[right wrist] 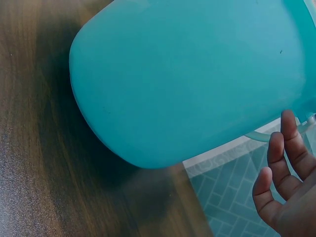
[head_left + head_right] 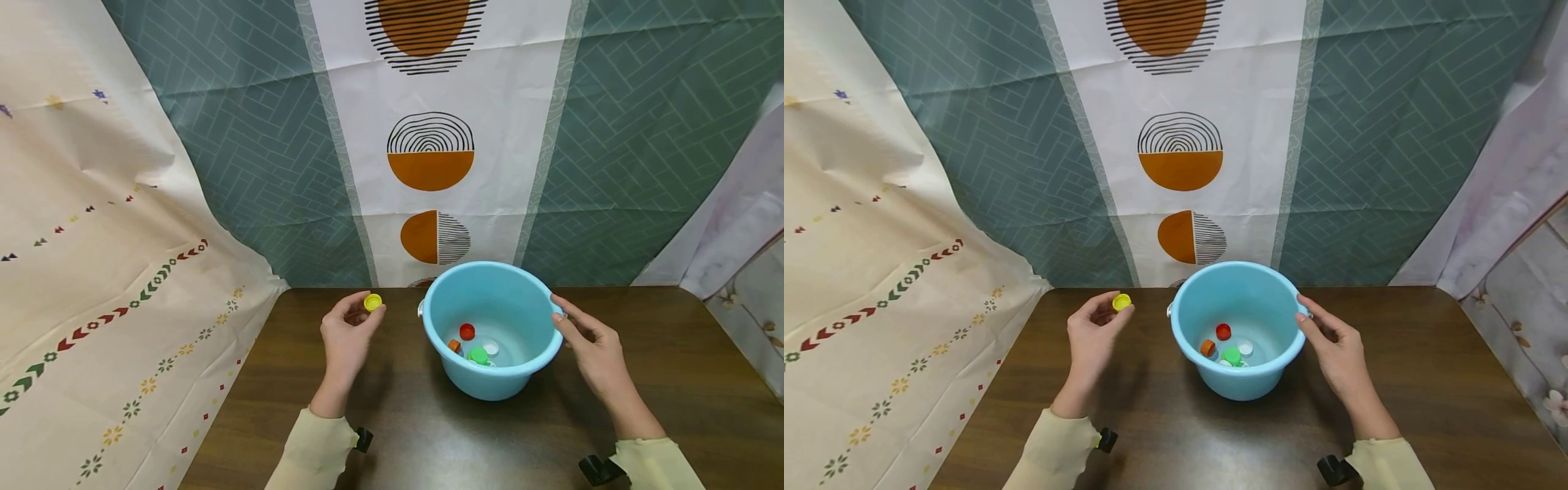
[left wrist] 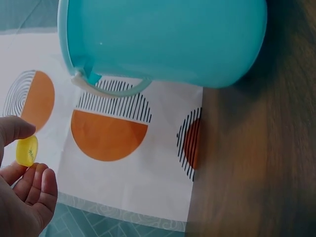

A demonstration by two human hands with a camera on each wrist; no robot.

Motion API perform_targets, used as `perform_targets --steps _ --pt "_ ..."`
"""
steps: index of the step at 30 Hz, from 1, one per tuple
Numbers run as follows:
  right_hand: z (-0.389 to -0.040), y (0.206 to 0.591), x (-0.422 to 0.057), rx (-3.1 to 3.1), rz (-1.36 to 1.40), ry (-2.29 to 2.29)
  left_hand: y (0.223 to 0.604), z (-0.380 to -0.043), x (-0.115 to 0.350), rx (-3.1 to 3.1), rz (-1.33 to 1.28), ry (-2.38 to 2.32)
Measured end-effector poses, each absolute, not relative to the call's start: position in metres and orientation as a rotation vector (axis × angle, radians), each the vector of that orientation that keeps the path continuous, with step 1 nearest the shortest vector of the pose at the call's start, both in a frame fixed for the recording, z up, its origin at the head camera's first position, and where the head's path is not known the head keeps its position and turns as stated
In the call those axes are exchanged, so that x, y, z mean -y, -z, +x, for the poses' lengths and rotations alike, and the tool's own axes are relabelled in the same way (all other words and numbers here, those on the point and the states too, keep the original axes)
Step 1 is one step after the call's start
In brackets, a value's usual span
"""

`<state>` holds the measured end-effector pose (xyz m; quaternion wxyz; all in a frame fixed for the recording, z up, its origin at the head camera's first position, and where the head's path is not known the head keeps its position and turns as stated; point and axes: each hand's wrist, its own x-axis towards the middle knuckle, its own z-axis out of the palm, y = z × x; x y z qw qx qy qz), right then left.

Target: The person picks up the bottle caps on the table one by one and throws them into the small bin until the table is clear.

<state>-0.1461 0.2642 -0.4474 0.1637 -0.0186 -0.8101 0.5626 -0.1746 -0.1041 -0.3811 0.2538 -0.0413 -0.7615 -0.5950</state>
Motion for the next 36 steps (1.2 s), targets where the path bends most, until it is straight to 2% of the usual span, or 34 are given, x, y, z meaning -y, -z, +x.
perform_targets --steps 29,36 --pt "-0.146 0.447 -0.265 2.300 -0.053 -1.613 0.357 -0.171 0.062 2.068 -0.362 1.656" --pt "-0.147 0.446 -0.265 2.287 -0.055 -1.623 0.373 -0.185 0.052 2.081 -0.350 1.692"
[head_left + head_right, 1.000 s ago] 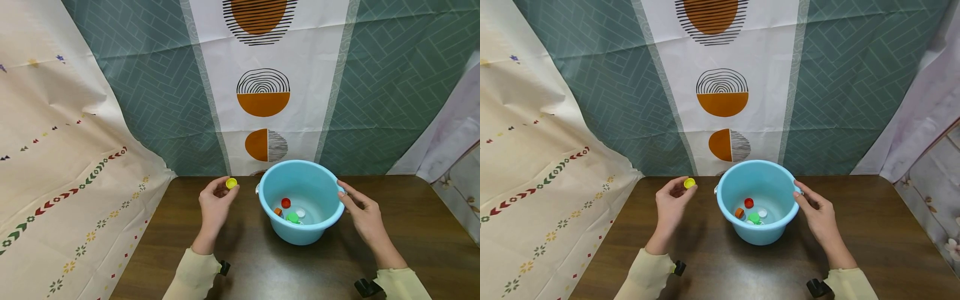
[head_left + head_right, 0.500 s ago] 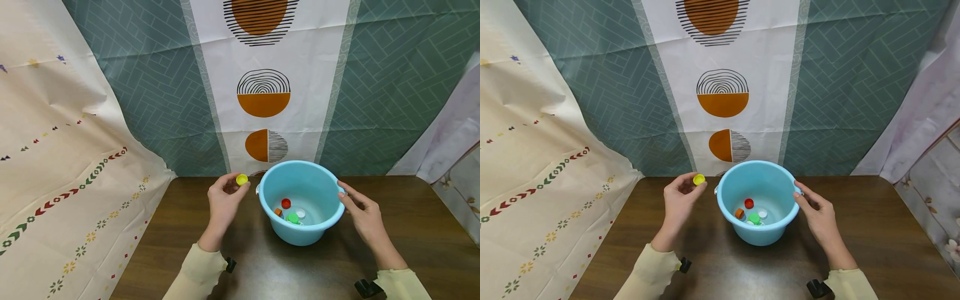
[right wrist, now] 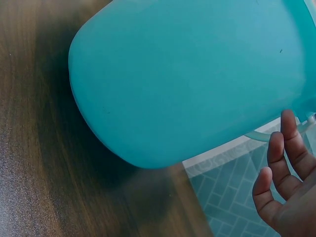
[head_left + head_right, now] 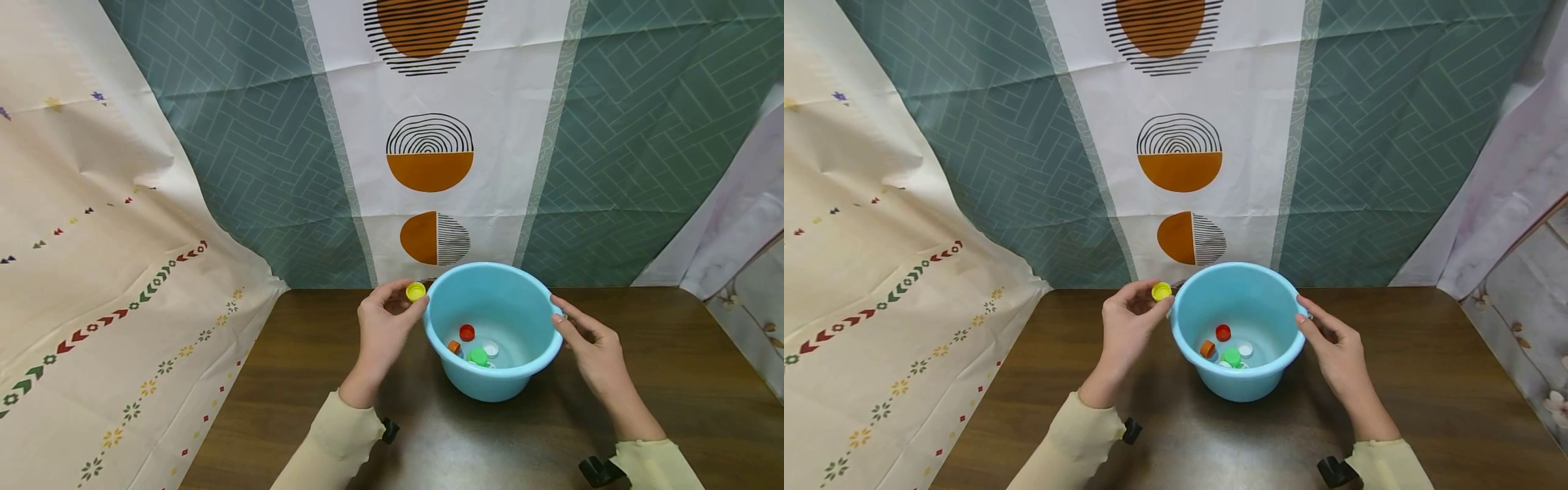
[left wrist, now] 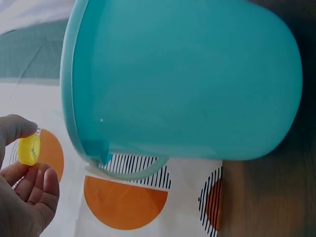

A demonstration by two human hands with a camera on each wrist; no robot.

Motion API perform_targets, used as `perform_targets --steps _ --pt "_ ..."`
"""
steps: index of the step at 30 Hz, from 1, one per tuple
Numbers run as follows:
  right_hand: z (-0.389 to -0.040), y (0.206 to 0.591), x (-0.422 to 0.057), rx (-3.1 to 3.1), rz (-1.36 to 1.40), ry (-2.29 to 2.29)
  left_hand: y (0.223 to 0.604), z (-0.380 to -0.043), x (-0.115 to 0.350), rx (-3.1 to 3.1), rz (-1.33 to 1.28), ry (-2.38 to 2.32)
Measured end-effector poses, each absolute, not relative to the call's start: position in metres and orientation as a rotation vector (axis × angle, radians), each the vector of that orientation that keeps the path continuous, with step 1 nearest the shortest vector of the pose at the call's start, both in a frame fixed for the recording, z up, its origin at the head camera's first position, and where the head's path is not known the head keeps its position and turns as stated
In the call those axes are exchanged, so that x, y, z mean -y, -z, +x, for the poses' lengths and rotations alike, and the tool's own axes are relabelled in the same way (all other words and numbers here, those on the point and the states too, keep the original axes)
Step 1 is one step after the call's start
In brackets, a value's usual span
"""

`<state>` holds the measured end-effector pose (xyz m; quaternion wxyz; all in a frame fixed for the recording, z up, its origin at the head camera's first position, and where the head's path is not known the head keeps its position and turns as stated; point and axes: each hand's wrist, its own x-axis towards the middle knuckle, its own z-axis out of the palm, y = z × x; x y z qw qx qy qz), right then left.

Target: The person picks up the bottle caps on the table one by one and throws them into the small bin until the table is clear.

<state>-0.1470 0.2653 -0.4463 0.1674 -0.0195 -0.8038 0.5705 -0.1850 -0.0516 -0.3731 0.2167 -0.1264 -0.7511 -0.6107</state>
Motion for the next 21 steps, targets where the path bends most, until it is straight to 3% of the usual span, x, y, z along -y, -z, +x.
perform_targets --steps 21 --pt "-0.150 0.451 -0.268 2.274 -0.019 -1.636 0.379 -0.197 0.016 2.126 -0.485 1.721"
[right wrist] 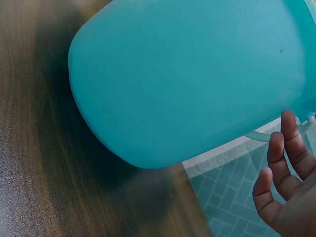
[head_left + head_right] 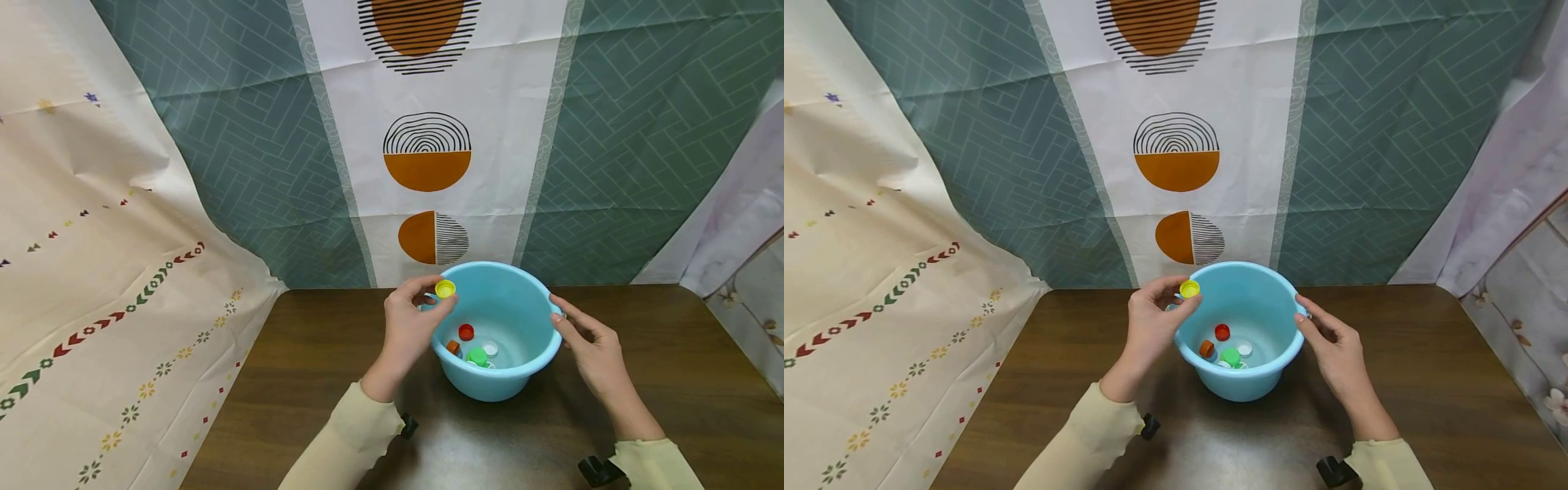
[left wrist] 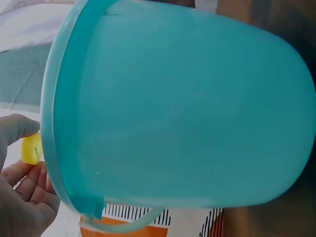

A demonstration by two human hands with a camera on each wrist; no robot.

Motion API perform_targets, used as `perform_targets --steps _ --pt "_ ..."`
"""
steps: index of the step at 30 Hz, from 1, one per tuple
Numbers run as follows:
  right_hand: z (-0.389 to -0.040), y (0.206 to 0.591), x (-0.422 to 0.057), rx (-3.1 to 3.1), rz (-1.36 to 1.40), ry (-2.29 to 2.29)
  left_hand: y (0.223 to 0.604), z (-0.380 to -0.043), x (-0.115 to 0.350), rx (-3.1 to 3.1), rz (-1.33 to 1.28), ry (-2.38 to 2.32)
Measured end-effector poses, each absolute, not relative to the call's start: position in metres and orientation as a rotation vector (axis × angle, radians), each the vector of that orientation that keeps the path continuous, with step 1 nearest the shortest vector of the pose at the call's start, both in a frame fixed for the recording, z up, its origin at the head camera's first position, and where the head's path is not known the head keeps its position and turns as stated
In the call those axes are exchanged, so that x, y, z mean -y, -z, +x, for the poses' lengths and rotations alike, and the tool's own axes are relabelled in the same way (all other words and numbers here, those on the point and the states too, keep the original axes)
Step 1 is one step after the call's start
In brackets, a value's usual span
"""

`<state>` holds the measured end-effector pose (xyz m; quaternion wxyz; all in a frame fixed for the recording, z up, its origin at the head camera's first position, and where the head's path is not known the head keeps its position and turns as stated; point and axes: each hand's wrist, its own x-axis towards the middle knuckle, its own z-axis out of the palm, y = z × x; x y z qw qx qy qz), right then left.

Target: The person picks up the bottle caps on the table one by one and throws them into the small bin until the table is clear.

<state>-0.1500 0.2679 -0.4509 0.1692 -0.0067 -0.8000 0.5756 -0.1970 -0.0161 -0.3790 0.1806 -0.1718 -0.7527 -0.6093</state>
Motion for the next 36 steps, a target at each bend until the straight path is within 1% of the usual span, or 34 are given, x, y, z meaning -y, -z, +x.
perform_targets --steps 20,31,36 --pt "-0.148 0.446 -0.265 2.284 -0.036 -1.634 0.371 -0.195 -0.003 2.265 -0.595 1.738" --pt "-0.148 0.445 -0.265 2.295 -0.055 -1.637 0.373 -0.197 -0.008 2.353 -0.622 1.733" --pt "-0.147 0.445 -0.266 2.305 -0.035 -1.630 0.373 -0.196 -0.008 2.405 -0.595 1.720"
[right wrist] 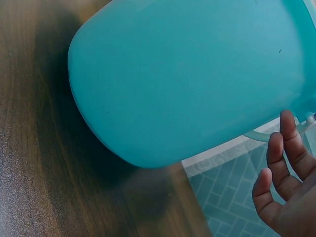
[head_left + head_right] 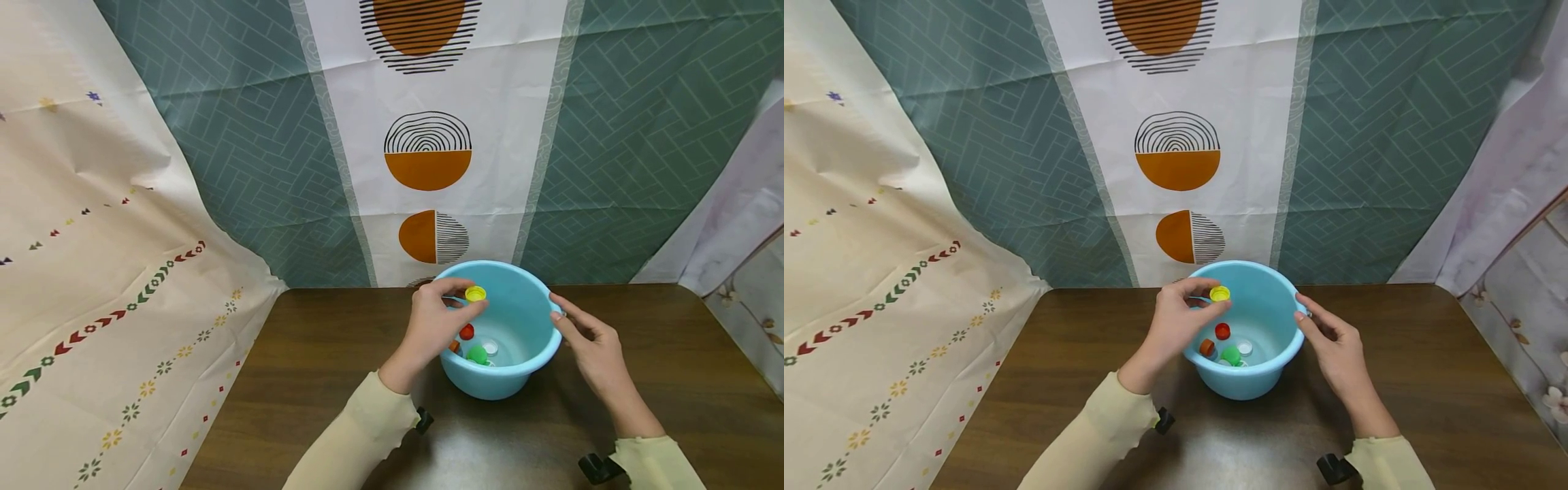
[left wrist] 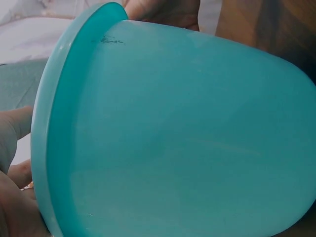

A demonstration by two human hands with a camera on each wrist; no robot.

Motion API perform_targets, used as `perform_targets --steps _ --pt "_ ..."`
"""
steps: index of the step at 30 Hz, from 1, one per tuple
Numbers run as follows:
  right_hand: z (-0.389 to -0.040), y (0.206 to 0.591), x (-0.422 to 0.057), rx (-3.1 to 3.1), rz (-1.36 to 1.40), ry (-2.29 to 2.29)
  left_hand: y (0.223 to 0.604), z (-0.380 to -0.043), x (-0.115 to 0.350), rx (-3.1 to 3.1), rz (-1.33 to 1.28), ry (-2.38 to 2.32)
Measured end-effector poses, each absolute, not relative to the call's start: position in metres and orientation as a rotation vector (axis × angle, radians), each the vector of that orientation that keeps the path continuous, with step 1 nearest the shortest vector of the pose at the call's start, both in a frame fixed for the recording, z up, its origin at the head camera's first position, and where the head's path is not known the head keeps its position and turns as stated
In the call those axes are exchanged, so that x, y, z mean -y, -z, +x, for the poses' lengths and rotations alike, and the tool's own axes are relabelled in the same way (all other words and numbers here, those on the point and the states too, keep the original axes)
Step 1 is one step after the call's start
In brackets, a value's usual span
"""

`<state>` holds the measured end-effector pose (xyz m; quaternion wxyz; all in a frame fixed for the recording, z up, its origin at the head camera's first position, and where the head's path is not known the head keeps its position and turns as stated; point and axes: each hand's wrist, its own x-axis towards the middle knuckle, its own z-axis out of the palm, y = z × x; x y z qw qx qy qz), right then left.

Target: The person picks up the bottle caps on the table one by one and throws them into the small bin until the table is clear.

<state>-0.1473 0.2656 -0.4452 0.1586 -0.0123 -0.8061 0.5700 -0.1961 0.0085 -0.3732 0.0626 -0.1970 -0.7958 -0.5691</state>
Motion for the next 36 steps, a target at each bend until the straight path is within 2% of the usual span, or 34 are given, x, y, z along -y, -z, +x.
perform_targets --steps 14,25,36 --pt "-0.151 0.437 -0.280 2.464 0.020 -1.528 0.372 -0.199 0.000 2.374 -0.482 1.586" --pt "-0.159 0.413 -0.300 2.586 0.114 -1.355 0.371 -0.213 0.031 2.328 -0.399 1.471" --pt "-0.152 0.391 -0.317 2.456 -0.081 -1.096 0.388 -0.214 0.075 2.473 -0.278 1.064"
